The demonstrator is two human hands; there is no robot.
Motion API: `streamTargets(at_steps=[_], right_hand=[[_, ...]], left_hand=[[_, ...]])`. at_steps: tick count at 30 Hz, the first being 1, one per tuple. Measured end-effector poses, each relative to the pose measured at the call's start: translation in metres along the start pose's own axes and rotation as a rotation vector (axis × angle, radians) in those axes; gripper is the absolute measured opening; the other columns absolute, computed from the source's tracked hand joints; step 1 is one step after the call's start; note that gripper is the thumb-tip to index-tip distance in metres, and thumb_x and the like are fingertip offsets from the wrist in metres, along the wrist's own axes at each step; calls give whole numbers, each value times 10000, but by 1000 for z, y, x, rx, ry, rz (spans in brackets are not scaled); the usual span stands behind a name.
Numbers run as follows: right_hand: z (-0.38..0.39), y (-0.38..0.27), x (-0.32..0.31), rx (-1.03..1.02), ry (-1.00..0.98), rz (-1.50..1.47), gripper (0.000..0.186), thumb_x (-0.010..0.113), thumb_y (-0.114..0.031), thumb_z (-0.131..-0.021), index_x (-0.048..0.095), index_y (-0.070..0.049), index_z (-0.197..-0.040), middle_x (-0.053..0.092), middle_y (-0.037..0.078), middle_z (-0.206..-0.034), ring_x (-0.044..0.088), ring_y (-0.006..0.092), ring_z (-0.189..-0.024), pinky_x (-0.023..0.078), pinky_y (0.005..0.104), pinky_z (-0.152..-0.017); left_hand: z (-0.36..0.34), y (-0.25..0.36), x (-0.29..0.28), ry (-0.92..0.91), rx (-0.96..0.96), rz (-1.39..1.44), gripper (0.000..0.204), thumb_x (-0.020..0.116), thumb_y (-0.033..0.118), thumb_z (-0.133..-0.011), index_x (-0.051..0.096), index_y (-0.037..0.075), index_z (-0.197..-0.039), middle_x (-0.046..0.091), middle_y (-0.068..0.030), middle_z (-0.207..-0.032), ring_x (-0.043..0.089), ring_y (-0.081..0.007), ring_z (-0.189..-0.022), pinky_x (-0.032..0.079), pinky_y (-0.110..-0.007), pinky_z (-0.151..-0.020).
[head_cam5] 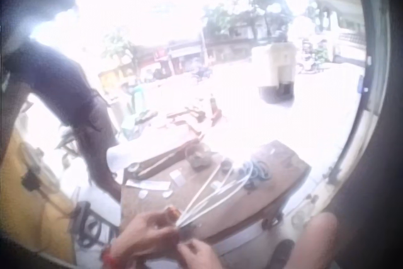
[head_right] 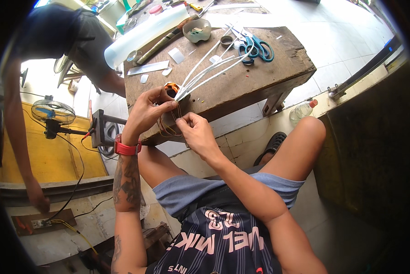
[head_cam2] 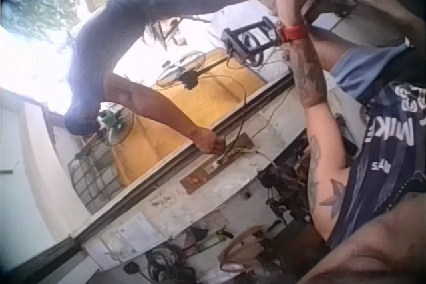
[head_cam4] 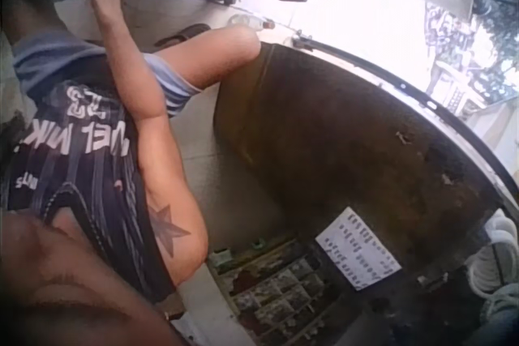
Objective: The person sits on the floor and uses a soldering iron to join wires on a small orange component. They then wrap the wires with white tubing and secure them with tape.
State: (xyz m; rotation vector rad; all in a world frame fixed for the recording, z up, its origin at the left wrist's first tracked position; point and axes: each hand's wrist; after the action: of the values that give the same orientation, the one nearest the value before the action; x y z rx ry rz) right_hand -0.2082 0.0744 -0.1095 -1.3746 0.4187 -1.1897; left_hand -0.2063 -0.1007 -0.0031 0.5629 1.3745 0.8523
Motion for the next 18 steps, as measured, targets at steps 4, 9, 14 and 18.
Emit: streamTargets(at_steps=[4, 9, 14, 18], right_hand=[[-3, -1, 4, 15, 42, 84, 265, 676, -237, -1025, 693, 17, -949, 587, -27, -667, 484, 42, -571, 386, 281, -497], [-2, -4, 2, 65, 5, 195, 210, 647, -189, -1084, 678, 19, -1103, 706, 8, -869, 638, 46, -738, 563, 245, -663], [-1, 2, 0, -37, 13, 84, 217, 632, -181, -1098, 659, 31, -1139, 699, 0, -849, 627, 30, -702, 570, 243, -640], [-1, 8, 1, -141, 58, 52, 247, 654, -206, -1077, 685, 38, -1085, 635, -11, -739, 547, 33, -640, 476, 261, -575]], left_hand=[[0, 2, 0, 3, 24, 5, 195, 808, 157, -917, 724, -7, -983, 726, -30, -894, 630, -101, -867, 502, -289, -840], [8, -1, 3, 40, 148, -14, 205, 803, 158, -939, 705, -5, -1016, 731, -39, -928, 638, -117, -872, 504, -299, -845], [22, -9, 18, 169, 275, 49, 150, 770, 115, -963, 692, 33, -1062, 739, -79, -1050, 709, -212, -1020, 514, -407, -1026], [28, -15, 13, 153, 483, -428, 185, 750, 139, -963, 723, 114, -1145, 713, -91, -1192, 674, -310, -1206, 373, -589, -1210]])
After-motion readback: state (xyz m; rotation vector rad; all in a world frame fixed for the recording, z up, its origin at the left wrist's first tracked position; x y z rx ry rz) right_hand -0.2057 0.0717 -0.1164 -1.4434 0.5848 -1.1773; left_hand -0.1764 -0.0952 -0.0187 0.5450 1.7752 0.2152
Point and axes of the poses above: each hand's wrist, its own z-axis away from the middle knuckle, its own x-axis out of the palm, y = z × x
